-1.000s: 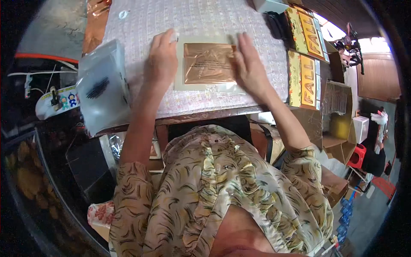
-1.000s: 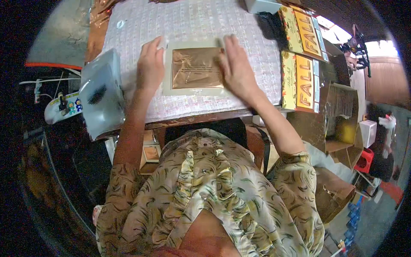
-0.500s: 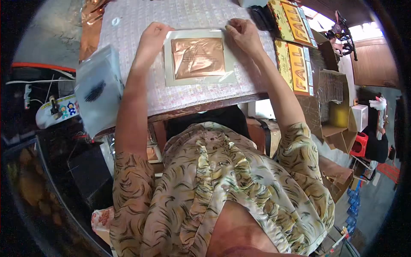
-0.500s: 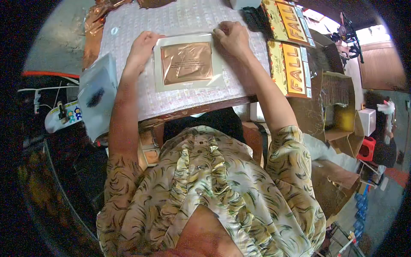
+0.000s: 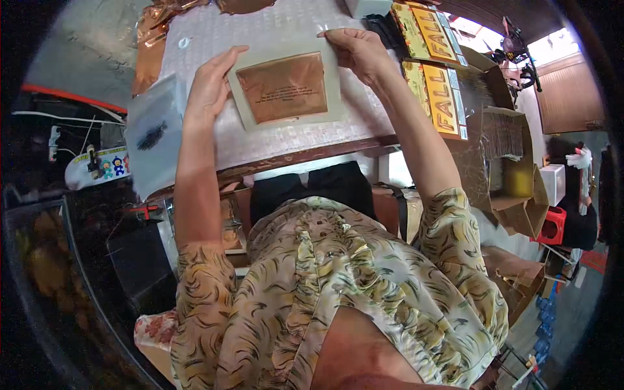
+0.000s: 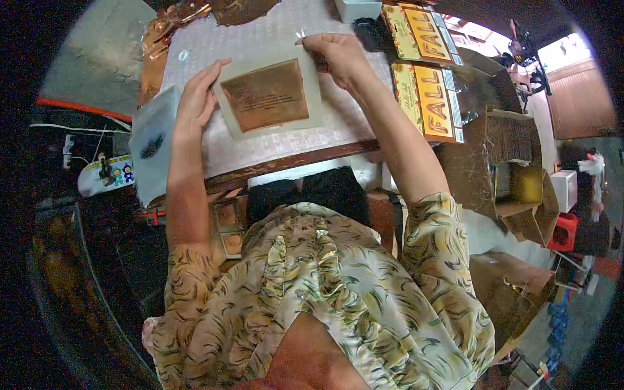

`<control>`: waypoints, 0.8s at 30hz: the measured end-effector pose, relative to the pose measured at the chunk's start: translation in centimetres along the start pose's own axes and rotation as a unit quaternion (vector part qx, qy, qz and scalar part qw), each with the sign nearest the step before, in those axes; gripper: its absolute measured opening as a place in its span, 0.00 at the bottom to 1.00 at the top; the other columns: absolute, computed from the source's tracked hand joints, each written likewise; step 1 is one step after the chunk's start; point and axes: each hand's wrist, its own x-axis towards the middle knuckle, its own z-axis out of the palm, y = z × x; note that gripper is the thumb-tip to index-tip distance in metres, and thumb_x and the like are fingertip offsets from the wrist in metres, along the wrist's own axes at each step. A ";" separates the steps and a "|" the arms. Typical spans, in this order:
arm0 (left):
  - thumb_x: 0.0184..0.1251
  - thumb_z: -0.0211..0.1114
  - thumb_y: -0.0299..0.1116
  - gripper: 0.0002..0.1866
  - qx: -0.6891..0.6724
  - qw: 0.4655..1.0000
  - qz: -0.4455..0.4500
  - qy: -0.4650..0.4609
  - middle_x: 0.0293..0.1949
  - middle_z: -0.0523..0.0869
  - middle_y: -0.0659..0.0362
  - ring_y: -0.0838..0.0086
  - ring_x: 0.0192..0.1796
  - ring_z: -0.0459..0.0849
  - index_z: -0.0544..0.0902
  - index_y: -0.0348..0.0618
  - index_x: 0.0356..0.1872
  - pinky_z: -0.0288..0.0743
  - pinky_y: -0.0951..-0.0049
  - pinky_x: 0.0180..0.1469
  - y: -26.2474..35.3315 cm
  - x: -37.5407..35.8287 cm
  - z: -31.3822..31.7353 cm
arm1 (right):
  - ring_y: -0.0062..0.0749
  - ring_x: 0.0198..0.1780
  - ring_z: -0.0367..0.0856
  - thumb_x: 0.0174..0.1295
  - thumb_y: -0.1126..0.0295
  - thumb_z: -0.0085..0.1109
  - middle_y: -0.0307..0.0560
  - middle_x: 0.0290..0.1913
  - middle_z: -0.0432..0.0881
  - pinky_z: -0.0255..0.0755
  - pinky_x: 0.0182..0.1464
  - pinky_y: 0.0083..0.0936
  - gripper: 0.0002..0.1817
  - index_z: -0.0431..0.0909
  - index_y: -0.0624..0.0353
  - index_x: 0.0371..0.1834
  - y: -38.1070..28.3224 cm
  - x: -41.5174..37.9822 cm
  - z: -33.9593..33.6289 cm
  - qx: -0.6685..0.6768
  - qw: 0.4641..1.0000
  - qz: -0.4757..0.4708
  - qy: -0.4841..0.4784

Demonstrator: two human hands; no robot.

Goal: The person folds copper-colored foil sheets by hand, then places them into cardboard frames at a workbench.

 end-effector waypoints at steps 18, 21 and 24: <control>0.83 0.59 0.36 0.19 -0.061 0.997 0.023 0.029 0.55 0.89 0.50 0.71 0.57 0.87 0.84 0.30 0.60 0.79 0.70 0.63 5.2 -11.5 5.8 | 0.11 0.29 0.78 0.72 0.69 0.64 0.33 0.34 0.87 0.70 0.31 0.12 0.12 0.88 0.69 0.48 -2.1 -8.2 1.0 -0.045 0.992 -0.112 0.020; 0.83 0.60 0.35 0.18 -0.032 0.999 0.006 0.020 0.55 0.89 0.51 0.72 0.55 0.87 0.85 0.30 0.59 0.80 0.69 0.62 5.3 -12.2 6.7 | 0.29 0.42 0.84 0.69 0.70 0.68 0.44 0.49 0.89 0.78 0.45 0.23 0.16 0.87 0.58 0.58 -3.0 -9.6 2.6 -0.382 0.857 -0.328 0.108; 0.82 0.61 0.36 0.17 0.007 1.000 0.005 -0.003 0.54 0.90 0.52 0.73 0.52 0.88 0.86 0.31 0.57 0.82 0.72 0.58 4.7 -11.6 7.6 | 0.44 0.57 0.82 0.61 0.68 0.74 0.46 0.58 0.85 0.73 0.63 0.40 0.20 0.88 0.48 0.58 -3.3 -10.6 5.2 -0.472 0.714 -0.515 0.057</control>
